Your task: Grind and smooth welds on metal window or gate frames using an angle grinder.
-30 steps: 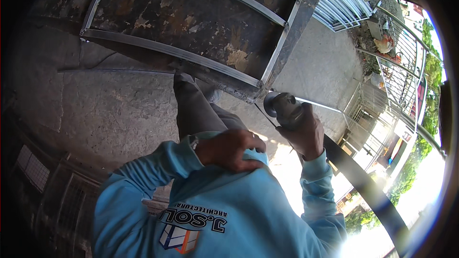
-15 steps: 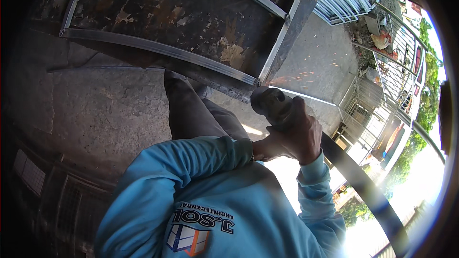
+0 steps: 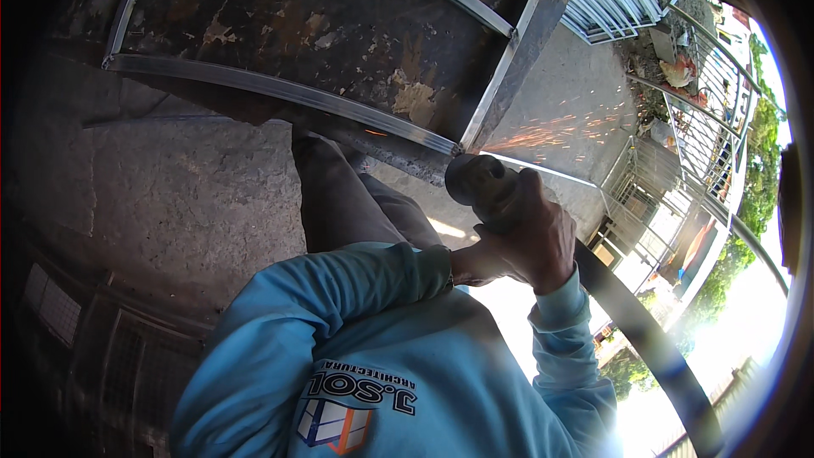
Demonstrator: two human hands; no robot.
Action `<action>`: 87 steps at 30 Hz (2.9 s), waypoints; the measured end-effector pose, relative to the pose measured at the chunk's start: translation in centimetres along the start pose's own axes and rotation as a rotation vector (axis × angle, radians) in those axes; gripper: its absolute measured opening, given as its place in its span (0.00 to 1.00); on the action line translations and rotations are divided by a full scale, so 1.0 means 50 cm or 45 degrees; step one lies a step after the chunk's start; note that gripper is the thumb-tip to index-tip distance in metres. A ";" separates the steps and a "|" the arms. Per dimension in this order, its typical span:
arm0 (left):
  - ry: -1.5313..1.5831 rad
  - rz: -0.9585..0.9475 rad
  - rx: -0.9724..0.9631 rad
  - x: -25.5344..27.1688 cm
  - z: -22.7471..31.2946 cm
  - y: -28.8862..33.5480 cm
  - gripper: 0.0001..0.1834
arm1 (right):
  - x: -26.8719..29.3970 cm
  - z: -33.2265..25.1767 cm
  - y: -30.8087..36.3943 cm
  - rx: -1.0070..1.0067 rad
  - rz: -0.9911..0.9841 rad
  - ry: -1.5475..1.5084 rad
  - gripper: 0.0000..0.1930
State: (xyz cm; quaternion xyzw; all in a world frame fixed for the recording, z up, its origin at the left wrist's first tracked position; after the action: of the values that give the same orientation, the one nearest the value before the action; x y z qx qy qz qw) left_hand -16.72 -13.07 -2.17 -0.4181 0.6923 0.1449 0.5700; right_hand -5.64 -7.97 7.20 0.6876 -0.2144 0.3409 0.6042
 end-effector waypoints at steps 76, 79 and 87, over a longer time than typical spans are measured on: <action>-0.275 0.319 0.087 0.088 -0.065 0.000 0.33 | 0.010 -0.004 -0.001 -0.068 -0.081 0.049 0.37; -0.190 0.371 0.126 -0.022 -0.004 -0.001 0.33 | -0.016 0.019 0.029 -0.120 -0.111 0.008 0.39; 0.061 0.237 -0.013 0.046 -0.027 0.010 0.31 | -0.025 0.025 0.018 -0.021 0.057 -0.057 0.40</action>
State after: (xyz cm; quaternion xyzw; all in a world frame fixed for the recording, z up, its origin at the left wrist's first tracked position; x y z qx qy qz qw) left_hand -17.97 -14.61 -3.98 -0.3582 0.7408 0.1905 0.5353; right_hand -6.87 -9.53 6.85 0.6850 -0.2460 0.3371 0.5972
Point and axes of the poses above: each hand's wrist, its own y-axis away from the middle knuckle, its own x-axis out of the back of the hand, z = x × y, the point moved 5 cm from there along -y, towards the middle knuckle, and after that the axes turned 5 degrees about -z, right-handed, at the moved point
